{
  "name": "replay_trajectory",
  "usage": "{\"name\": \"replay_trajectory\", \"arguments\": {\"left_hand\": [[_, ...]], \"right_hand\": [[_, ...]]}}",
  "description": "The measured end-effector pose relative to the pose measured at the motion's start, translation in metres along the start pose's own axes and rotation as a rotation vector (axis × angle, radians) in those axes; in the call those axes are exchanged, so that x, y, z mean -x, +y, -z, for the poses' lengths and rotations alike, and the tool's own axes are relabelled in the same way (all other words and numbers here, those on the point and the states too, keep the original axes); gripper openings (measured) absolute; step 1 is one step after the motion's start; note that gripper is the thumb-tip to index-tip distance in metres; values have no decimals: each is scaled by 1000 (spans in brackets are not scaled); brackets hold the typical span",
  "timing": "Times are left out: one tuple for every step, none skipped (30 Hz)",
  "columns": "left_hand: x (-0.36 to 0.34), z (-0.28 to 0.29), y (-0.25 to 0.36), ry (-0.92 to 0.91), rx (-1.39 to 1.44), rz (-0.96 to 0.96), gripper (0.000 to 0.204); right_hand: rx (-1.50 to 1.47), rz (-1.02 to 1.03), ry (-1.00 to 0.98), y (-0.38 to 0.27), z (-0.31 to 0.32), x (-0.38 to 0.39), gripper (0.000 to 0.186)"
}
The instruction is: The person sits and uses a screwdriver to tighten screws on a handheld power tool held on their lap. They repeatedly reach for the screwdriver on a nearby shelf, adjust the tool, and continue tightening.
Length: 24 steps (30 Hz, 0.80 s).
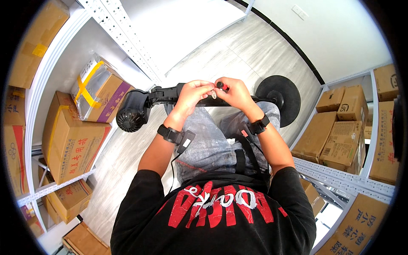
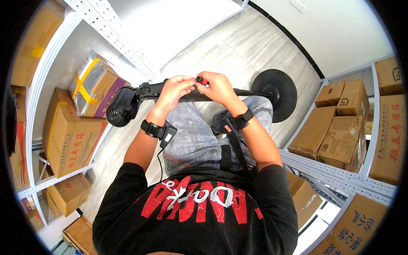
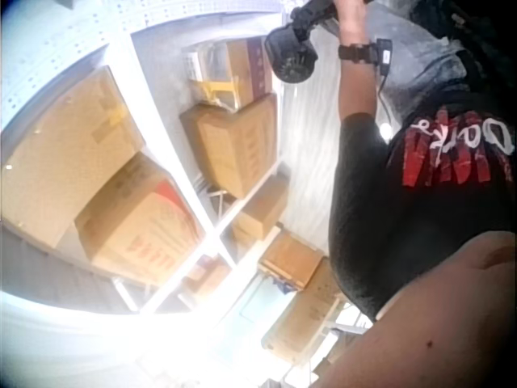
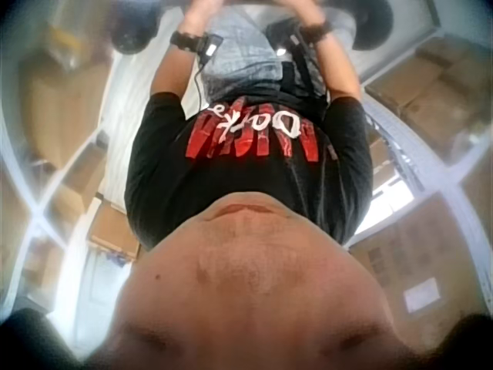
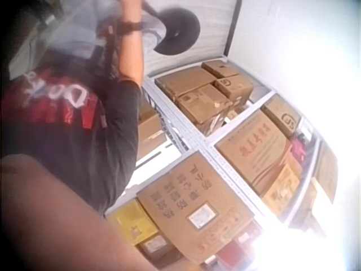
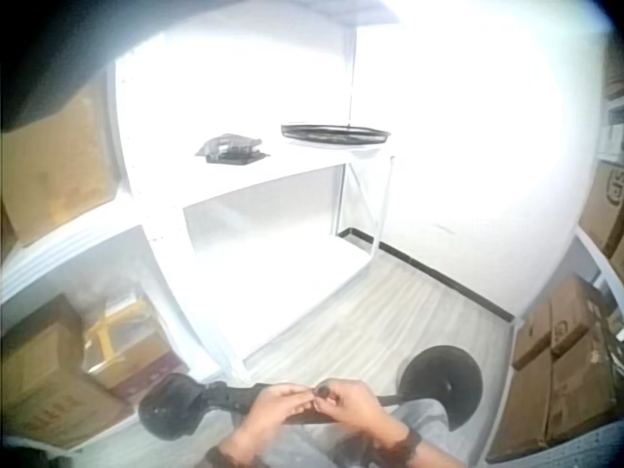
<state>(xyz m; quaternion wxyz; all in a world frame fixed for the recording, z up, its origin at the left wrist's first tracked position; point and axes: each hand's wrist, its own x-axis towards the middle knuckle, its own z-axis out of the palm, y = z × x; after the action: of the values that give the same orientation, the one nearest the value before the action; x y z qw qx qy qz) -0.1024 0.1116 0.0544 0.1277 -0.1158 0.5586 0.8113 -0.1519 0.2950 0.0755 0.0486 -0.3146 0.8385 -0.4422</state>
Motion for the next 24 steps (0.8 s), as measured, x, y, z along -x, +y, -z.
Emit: {"name": "replay_trajectory", "arguments": {"left_hand": [[0, 0, 0, 10, -19, -2, 19], [-1, 1, 0, 21, -39, -3, 21], [-1, 2, -1, 32, -58, -4, 23], [-2, 3, -2, 106, -241, -133, 25], [-3, 7, -3, 180, -424, -261, 27], [-3, 11, -4, 252, -606, -389, 30], [-1, 19, 5, 347, -964, -611, 36], [3, 26, 13, 389, -1168, -664, 41], [9, 36, 14, 462, -1336, -615, 44], [14, 43, 15, 529, -1502, -567, 47], [17, 51, 12, 590, -1599, -486, 50], [20, 60, 6, 655, -1694, -398, 53], [22, 68, 2, 718, -1786, -305, 56], [22, 74, -1, 693, -1801, -291, 56], [23, 78, -4, 667, -1812, -273, 56], [23, 80, -6, 640, -1823, -256, 57], [22, 81, -8, 658, -1809, -277, 57], [21, 80, -8, 677, -1794, -298, 56], [20, 80, -9, 696, -1779, -319, 56], [20, 83, -12, 703, -1749, -378, 56], [21, 86, -15, 710, -1721, -437, 56], [21, 90, -18, 716, -1692, -496, 56], [21, 92, -19, 720, -1686, -512, 57], [22, 93, -20, 722, -1681, -525, 57]], "right_hand": [[44, 28, 15, 2, -1, 0, 14], [88, 57, 30, 4, -1, -1, 14], [132, 85, 44, 7, -1, -1, 14], [106, 53, 54, 10, -1, -3, 15], [79, 20, 63, 13, -1, -6, 16], [55, -14, 72, 18, 0, -9, 17], [46, -92, 58, 31, 3, -12, 19], [81, -178, 22, 44, 5, -16, 19], [-10, -260, -10, 58, 3, -19, 18], [-99, -344, -36, 72, 3, -20, 17], [-82, -383, -80, 86, 3, -20, 16], [-67, -420, -127, 98, 1, -22, 14], [-52, -459, -175, 104, 0, -24, 13], [-77, -491, -200, 110, -3, -27, 11], [-101, -525, -227, 113, -5, -28, 9], [-124, -559, -254, 116, -6, -29, 7], [-110, -591, -275, 120, -8, -31, 7], [-96, -622, -297, 122, -10, -34, 6], [-81, -653, -319, 123, -12, -35, 6], [-89, -672, -331, 125, -14, -35, 5], [-100, -690, -341, 126, -16, -36, 5], [-111, -707, -351, 127, -17, -36, 5], [-125, -726, -350, 128, -18, -37, 5], [-141, -748, -350, 129, -19, -36, 4]]}}
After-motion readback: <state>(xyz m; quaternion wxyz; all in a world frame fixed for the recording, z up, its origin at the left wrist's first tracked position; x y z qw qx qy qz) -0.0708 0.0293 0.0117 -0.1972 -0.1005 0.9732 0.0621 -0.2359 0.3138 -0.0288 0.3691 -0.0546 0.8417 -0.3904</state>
